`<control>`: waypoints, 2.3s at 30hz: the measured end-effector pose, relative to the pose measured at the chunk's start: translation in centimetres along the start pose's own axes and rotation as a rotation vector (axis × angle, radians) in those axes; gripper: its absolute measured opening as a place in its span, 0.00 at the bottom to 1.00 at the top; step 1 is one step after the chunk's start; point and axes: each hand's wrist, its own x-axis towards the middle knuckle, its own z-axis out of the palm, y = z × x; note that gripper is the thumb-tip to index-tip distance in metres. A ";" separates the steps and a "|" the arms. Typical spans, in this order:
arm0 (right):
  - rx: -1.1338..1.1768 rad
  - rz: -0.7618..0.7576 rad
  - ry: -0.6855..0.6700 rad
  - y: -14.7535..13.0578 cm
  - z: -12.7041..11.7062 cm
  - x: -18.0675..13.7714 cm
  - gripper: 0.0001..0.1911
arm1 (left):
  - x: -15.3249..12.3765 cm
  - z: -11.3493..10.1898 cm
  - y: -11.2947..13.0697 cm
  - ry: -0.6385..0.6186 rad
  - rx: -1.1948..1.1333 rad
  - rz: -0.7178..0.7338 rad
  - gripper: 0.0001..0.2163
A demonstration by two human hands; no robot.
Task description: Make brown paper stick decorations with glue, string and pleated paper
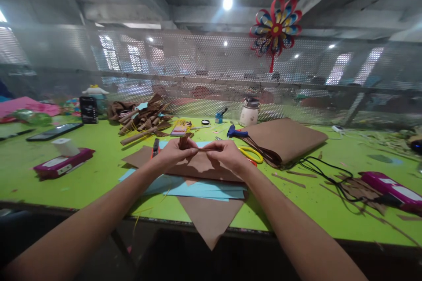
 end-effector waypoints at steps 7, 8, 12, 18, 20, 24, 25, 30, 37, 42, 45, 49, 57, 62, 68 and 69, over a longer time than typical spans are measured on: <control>0.010 -0.012 0.066 0.5 0.3 0.1 0.12 | -0.2 -0.1 0.4 -0.014 0.038 -0.003 0.10; -0.015 -0.018 0.061 0.5 0.4 0.1 0.12 | -0.2 -0.2 0.3 -0.023 0.081 -0.016 0.10; -0.205 -0.169 0.066 0.2 0.8 0.0 0.10 | -0.1 -0.5 0.3 -0.031 0.279 -0.084 0.15; -0.432 -0.328 0.091 -0.3 1.4 -0.2 0.10 | -0.5 -0.8 1.0 -0.184 0.299 -0.088 0.18; -0.451 -0.345 0.105 -0.3 1.4 -0.2 0.09 | -0.6 -0.8 1.0 -0.210 0.266 -0.076 0.17; -0.374 -0.305 0.121 -0.3 1.4 -0.4 0.09 | -0.7 -0.7 0.7 -0.226 0.250 -0.041 0.16; -0.336 -0.272 0.120 -0.2 1.4 -0.4 0.09 | -0.6 -0.7 0.6 -0.237 0.251 -0.031 0.16; -0.163 -0.108 0.045 -0.1 0.6 -0.2 0.12 | -0.5 -0.7 0.3 -0.222 0.343 -0.007 0.16; -0.004 -0.025 -0.114 -0.6 -0.8 -0.2 0.15 | -0.4 -0.7 0.1 -0.199 0.406 -0.006 0.13; -0.207 -0.019 -0.020 -1.0 -0.5 -0.2 0.15 | -0.2 -0.7 -0.3 -0.169 0.430 0.019 0.13; -0.225 -0.033 0.000 -0.9 -0.2 -0.2 0.17 | -0.1 -0.7 -0.6 -0.147 0.469 0.048 0.14; -0.172 -0.019 0.004 -0.8 -0.2 -0.2 0.18 | -0.2 -0.4 -0.4 -0.123 0.531 0.070 0.15; -0.246 -0.030 0.005 -0.4 -0.6 -0.1 0.18 | -0.4 0.4 0.2 -0.168 0.405 0.088 0.11; -0.308 -0.082 -0.026 0.0 -0.6 0.1 0.17 | -0.3 0.5 -0.1 -0.144 0.412 0.093 0.10; -0.422 -0.234 -0.050 0.1 -0.1 0.0 0.11 | -0.5 0.7 0.4 -0.133 0.442 0.083 0.10; -0.423 -0.234 -0.051 0.0 0.0 -0.1 0.10 | -0.5 0.7 0.4 -0.141 0.439 0.075 0.10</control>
